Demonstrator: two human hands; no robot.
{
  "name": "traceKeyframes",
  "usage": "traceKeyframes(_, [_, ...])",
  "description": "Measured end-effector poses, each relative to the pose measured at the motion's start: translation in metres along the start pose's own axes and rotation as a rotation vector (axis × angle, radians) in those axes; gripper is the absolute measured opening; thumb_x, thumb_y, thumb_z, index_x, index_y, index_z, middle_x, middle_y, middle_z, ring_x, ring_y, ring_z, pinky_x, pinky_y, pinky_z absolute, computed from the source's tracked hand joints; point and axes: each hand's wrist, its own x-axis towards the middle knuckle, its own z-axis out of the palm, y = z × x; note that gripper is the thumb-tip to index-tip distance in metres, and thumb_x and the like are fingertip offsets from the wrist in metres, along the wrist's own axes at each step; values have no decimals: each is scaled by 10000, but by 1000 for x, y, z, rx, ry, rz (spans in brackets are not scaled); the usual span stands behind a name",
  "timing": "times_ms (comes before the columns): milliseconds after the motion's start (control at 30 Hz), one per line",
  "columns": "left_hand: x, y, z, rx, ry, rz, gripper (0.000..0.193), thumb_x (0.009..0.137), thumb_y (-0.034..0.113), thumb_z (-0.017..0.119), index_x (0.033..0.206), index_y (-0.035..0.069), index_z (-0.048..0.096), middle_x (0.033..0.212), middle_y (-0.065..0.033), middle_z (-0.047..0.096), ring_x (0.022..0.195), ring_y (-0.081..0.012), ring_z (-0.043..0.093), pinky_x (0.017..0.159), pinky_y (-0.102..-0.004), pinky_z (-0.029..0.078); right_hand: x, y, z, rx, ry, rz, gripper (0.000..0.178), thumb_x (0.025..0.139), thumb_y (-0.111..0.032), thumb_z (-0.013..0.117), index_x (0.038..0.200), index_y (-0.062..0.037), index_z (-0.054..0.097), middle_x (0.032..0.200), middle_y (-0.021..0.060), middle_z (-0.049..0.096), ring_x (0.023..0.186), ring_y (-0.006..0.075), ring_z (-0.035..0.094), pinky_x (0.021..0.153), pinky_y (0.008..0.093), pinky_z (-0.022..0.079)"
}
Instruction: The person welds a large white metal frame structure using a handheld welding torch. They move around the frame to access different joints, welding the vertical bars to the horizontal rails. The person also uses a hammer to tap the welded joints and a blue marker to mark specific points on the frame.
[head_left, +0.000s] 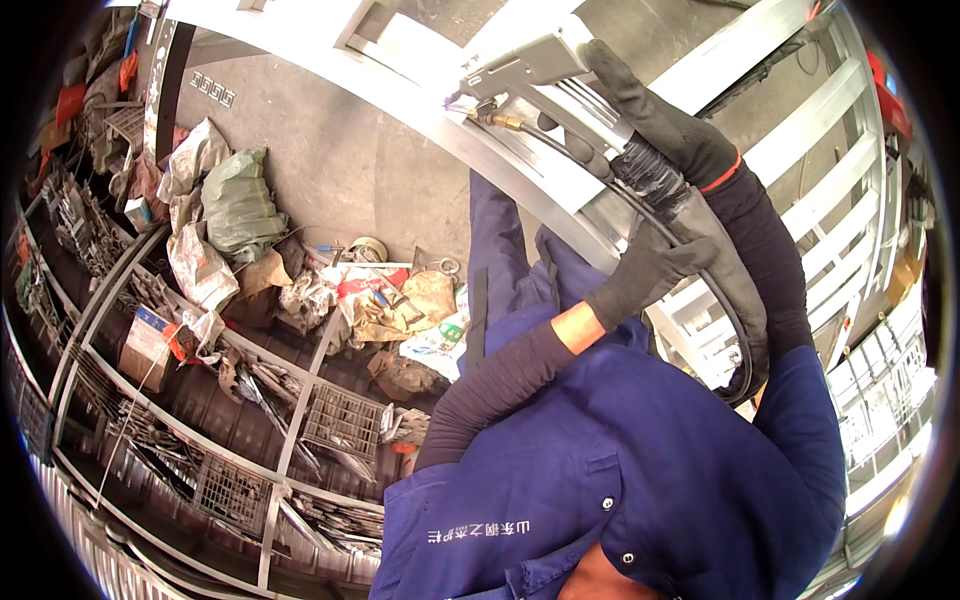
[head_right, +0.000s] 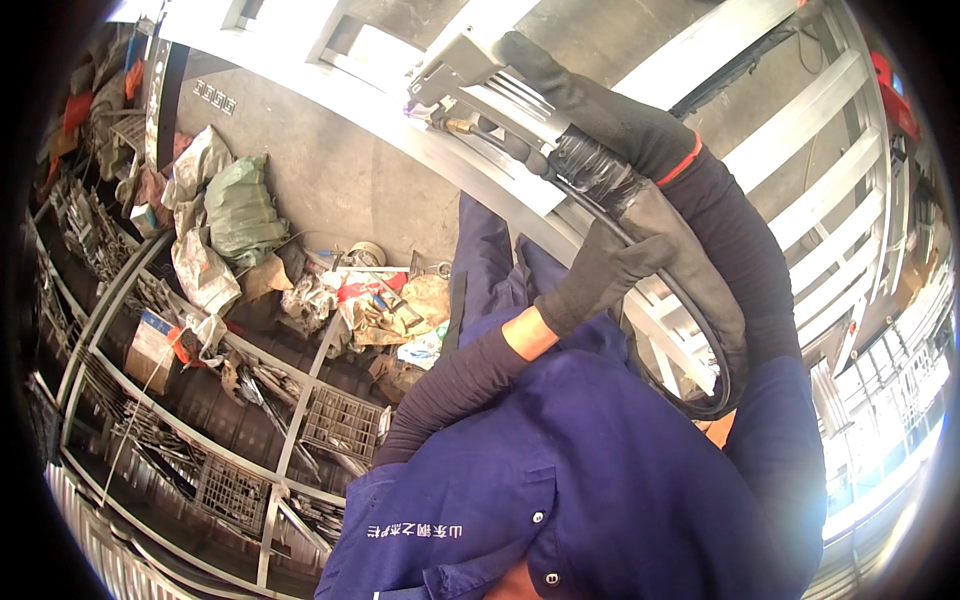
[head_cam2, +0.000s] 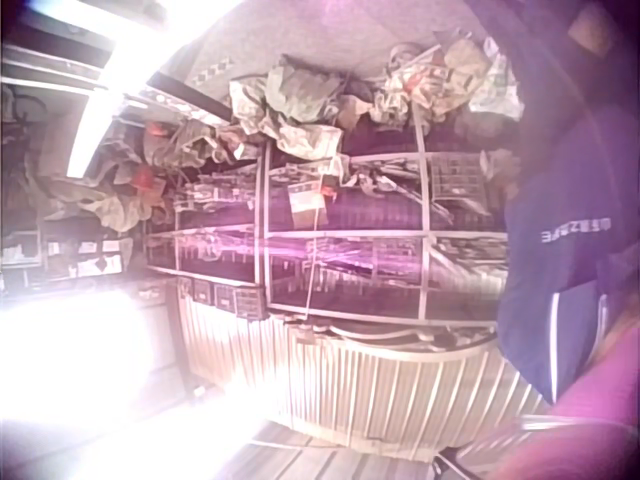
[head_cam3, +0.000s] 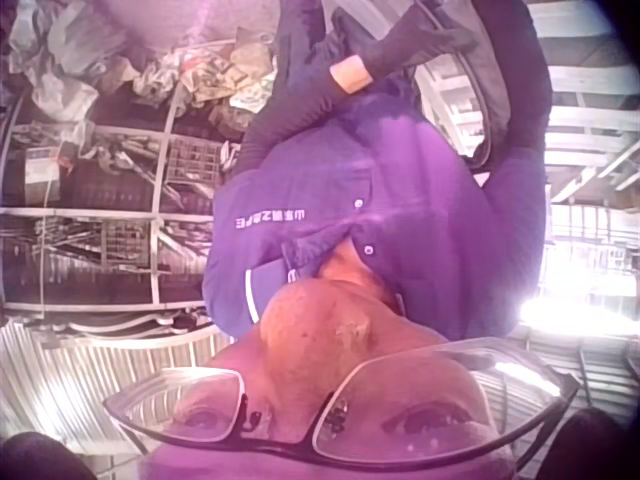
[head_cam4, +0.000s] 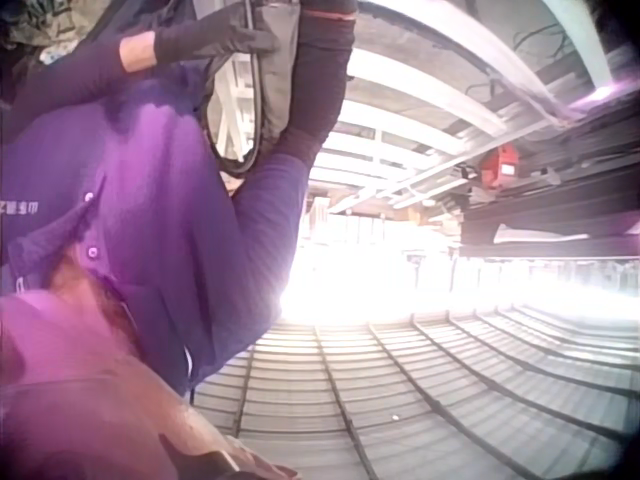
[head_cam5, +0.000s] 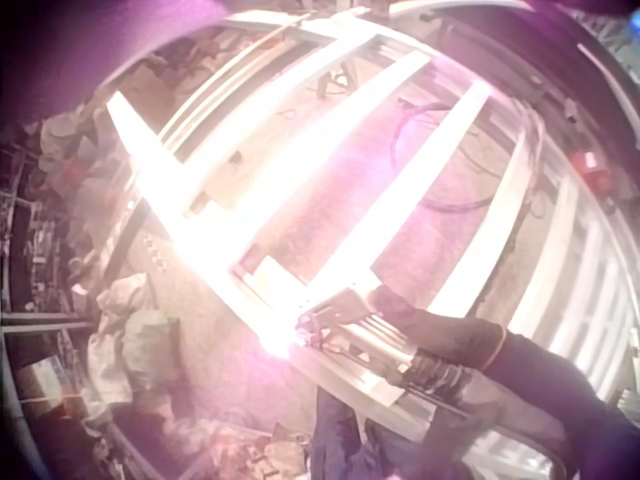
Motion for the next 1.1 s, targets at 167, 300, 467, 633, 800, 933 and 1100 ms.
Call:
traceKeyframes(167, [-3,0,3,-105,-42,-50,428,731,249,713,981,-24,499,791,-57,538,711,-129,513,626,-298,461,-1,11,2,-13,8,-42,586,863,-419,530,1341,-126,359,1142,68,470,979,101,483,856,256,435])
traceKeyframes(300, [-6,2,6,-60,-36,-102,440,732,260,718,978,-23,490,796,-57,537,716,-128,518,620,-298,461,-3,20,0,-63,29,-108,594,859,-360,551,1365,-149,320,1216,66,423,1057,117,442,911,269,395])
traceKeyframes(467, [-9,-27,6,14,-74,-124,505,750,281,719,1055,-16,447,929,-73,522,771,-142,525,640,-288,462,-7,44,-11,-331,94,-364,630,855,-286,577,1395,-179,272,1310,64,364,1156,137,391,980,286,346])
traceKeyframes(633, [-12,-26,10,-427,-137,-314,565,765,224,718,1165,-7,393,1017,-61,488,786,-152,520,681,-278,466,-10,68,-23,-574,124,-633,689,850,-212,603,1425,-208,223,1403,62,305,1255,158,341,1049,302,296])
traceKeyframes(800, [-13,-23,17,-85,-58,-81,518,779,197,694,1172,15,409,979,-56,494,765,-135,500,671,-270,453,-12,75,-21,-452,191,-553,708,837,-171,643,1428,-243,260,1444,61,297,1263,160,371,1050,302,327])
traceKeyframes(933, [-11,-33,18,65,-38,-31,450,769,214,689,1100,16,456,873,-37,494,711,-106,468,628,-266,440,-26,42,-4,-248,184,-243,511,909,-388,523,1329,-116,421,1232,91,484,1013,139,532,869,273,461])
traceKeyframes(1100, [-17,-26,28,105,-108,87,368,754,201,690,1004,13,494,754,-6,516,668,-89,494,595,-267,441,-47,32,-5,238,-121,-182,587,933,-481,412,1322,-42,393,1108,146,568,967,169,589,844,274,498])
